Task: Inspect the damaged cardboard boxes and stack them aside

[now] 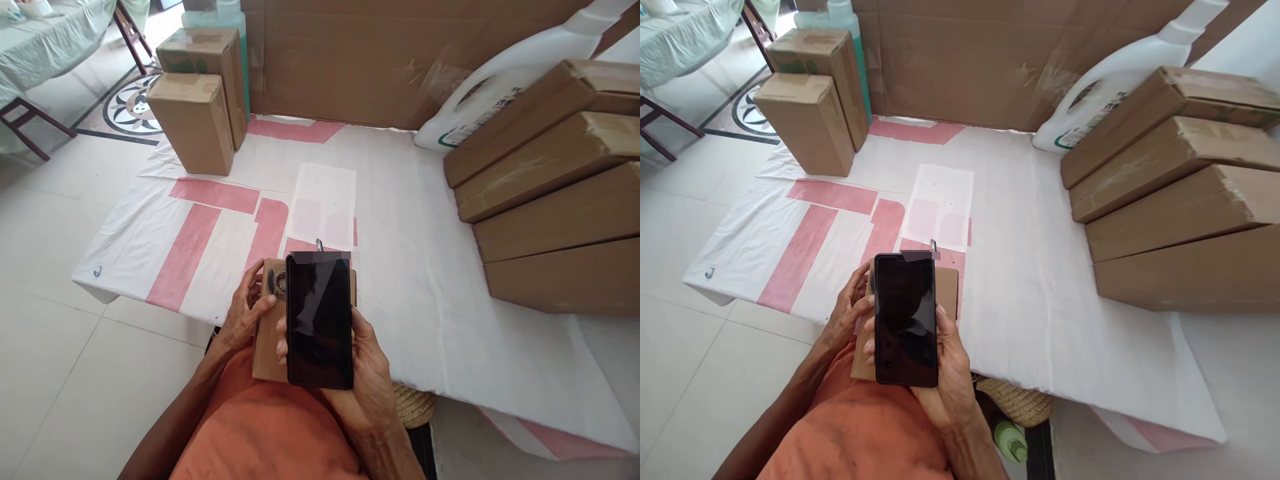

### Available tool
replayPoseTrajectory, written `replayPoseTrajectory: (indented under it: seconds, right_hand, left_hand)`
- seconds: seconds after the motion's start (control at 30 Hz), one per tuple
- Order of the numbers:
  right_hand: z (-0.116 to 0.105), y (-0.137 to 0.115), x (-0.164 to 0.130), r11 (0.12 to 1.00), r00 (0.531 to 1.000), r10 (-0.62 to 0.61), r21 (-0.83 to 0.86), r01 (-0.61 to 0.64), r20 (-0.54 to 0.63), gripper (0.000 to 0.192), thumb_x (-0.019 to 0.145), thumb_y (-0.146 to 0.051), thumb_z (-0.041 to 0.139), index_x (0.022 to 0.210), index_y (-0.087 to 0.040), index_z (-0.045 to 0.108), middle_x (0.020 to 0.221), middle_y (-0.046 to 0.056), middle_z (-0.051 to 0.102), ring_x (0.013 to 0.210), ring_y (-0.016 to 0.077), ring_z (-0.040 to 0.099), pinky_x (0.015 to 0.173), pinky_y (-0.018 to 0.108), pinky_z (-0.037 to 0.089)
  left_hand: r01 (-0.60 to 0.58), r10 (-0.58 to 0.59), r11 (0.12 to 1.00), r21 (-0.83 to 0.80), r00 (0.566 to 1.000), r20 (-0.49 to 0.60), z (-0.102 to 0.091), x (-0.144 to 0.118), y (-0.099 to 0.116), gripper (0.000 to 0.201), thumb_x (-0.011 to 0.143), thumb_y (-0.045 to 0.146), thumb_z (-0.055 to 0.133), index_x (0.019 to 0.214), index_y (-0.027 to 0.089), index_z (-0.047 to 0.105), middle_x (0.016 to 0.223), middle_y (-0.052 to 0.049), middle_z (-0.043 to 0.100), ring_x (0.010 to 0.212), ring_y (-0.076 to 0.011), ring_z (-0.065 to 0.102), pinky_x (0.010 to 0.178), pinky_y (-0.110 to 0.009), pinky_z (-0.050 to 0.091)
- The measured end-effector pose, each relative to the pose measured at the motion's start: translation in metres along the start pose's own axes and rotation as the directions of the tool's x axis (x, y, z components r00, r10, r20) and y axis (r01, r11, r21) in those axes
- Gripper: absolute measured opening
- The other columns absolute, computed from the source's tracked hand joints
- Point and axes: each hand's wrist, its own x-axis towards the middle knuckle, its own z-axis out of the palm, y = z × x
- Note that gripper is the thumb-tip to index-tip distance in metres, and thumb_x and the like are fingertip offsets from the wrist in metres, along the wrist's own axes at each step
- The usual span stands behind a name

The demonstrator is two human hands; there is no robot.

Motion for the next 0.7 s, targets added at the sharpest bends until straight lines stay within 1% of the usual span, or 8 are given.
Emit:
replayPoseTrajectory:
  seconds: [0.1, 0.17, 0.23, 0.3, 0.43, 0.5, 0.6, 0.7]
  right_hand:
    - [0.000, -0.003, -0.001, 0.999, 0.999, -0.025, -0.030, 0.027, 0.045, 0.055, 0.089, -0.064, 0.081, 0.116, -0.016, 0.086, 0.109, 0.013, 0.087, 0.092, 0.0316, 0.082, 0.096, 0.050, 0.065]
    - [-0.002, -0.006, -0.003, 0.999, 0.999, -0.037, -0.025, 0.038, 0.033, 0.056, 0.088, -0.065, 0.082, 0.117, -0.018, 0.086, 0.110, 0.013, 0.087, 0.089, 0.0285, 0.083, 0.091, 0.044, 0.067]
    - [-0.005, -0.010, -0.006, 0.998, 0.999, -0.048, -0.028, 0.049, 0.017, 0.056, 0.086, -0.066, 0.084, 0.117, -0.019, 0.086, 0.111, 0.012, 0.087, 0.090, 0.0274, 0.083, 0.087, 0.040, 0.068]
    - [-0.007, -0.014, -0.009, 0.996, 0.997, -0.076, -0.055, 0.076, 0.000, 0.059, 0.085, -0.068, 0.083, 0.116, -0.018, 0.086, 0.112, 0.012, 0.087, 0.092, 0.0276, 0.083, 0.085, 0.039, 0.068]
    - [-0.011, -0.025, -0.015, 0.977, 0.983, -0.183, -0.119, 0.179, -0.026, 0.058, 0.091, -0.070, 0.077, 0.118, -0.019, 0.085, 0.114, 0.012, 0.086, 0.093, 0.0279, 0.083, 0.087, 0.039, 0.067]
    - [-0.015, -0.031, -0.018, 0.964, 0.970, -0.238, -0.131, 0.230, -0.051, 0.056, 0.093, -0.069, 0.075, 0.118, -0.020, 0.085, 0.113, 0.012, 0.086, 0.092, 0.0282, 0.083, 0.086, 0.041, 0.067]
    - [-0.025, -0.040, -0.019, 0.942, 0.941, -0.316, -0.162, 0.295, -0.123, 0.057, 0.092, -0.070, 0.074, 0.117, -0.019, 0.085, 0.113, 0.012, 0.086, 0.092, 0.0289, 0.083, 0.085, 0.042, 0.068]
    - [-0.040, -0.048, -0.019, 0.907, 0.891, -0.395, -0.251, 0.339, -0.222, 0.062, 0.089, -0.074, 0.075, 0.116, -0.019, 0.085, 0.114, 0.012, 0.086, 0.092, 0.0292, 0.083, 0.085, 0.042, 0.070]
  left_hand:
    - [0.009, -0.009, 1.000, 0.010, 1.000, -0.011, 0.001, -0.001, 0.002, 0.085, 0.091, 0.057, 0.076, 0.162, 0.023, 0.044, 0.142, -0.016, 0.064, 0.122, -0.0324, 0.068, 0.104, -0.045, 0.055]
    - [0.013, -0.013, 1.000, 0.014, 1.000, -0.017, 0.001, -0.001, 0.003, 0.086, 0.090, 0.057, 0.076, 0.162, 0.021, 0.043, 0.143, -0.016, 0.063, 0.124, -0.0328, 0.068, 0.105, -0.045, 0.054]
    - [0.012, -0.011, 1.000, 0.022, 1.000, -0.026, 0.001, -0.001, 0.003, 0.088, 0.089, 0.057, 0.077, 0.162, 0.020, 0.044, 0.144, -0.017, 0.063, 0.126, -0.0339, 0.067, 0.105, -0.045, 0.055]
    - [0.014, -0.013, 0.999, 0.031, 0.999, -0.033, 0.001, -0.001, 0.004, 0.088, 0.089, 0.058, 0.077, 0.161, 0.021, 0.045, 0.146, -0.017, 0.063, 0.132, -0.0360, 0.065, 0.105, -0.044, 0.055]
    - [0.039, -0.038, 0.999, 0.024, 0.999, -0.038, -0.001, -0.002, 0.005, 0.086, 0.090, 0.055, 0.077, 0.162, 0.021, 0.045, 0.152, -0.017, 0.061, 0.148, -0.0393, 0.055, 0.106, -0.044, 0.055]
    - [0.045, -0.044, 0.999, 0.008, 0.998, -0.043, -0.002, -0.003, 0.004, 0.084, 0.091, 0.053, 0.077, 0.162, 0.022, 0.045, 0.154, -0.017, 0.061, 0.151, -0.0396, 0.052, 0.108, -0.044, 0.055]
    - [0.051, -0.051, 0.999, 0.001, 0.997, -0.057, -0.002, -0.004, 0.005, 0.084, 0.090, 0.052, 0.078, 0.162, 0.022, 0.046, 0.151, -0.017, 0.063, 0.150, -0.0401, 0.053, 0.108, -0.045, 0.055]
    - [0.057, -0.057, 0.998, 0.002, 0.996, -0.065, -0.001, -0.004, 0.006, 0.086, 0.088, 0.053, 0.079, 0.162, 0.021, 0.046, 0.151, -0.017, 0.063, 0.149, -0.0407, 0.054, 0.108, -0.046, 0.055]
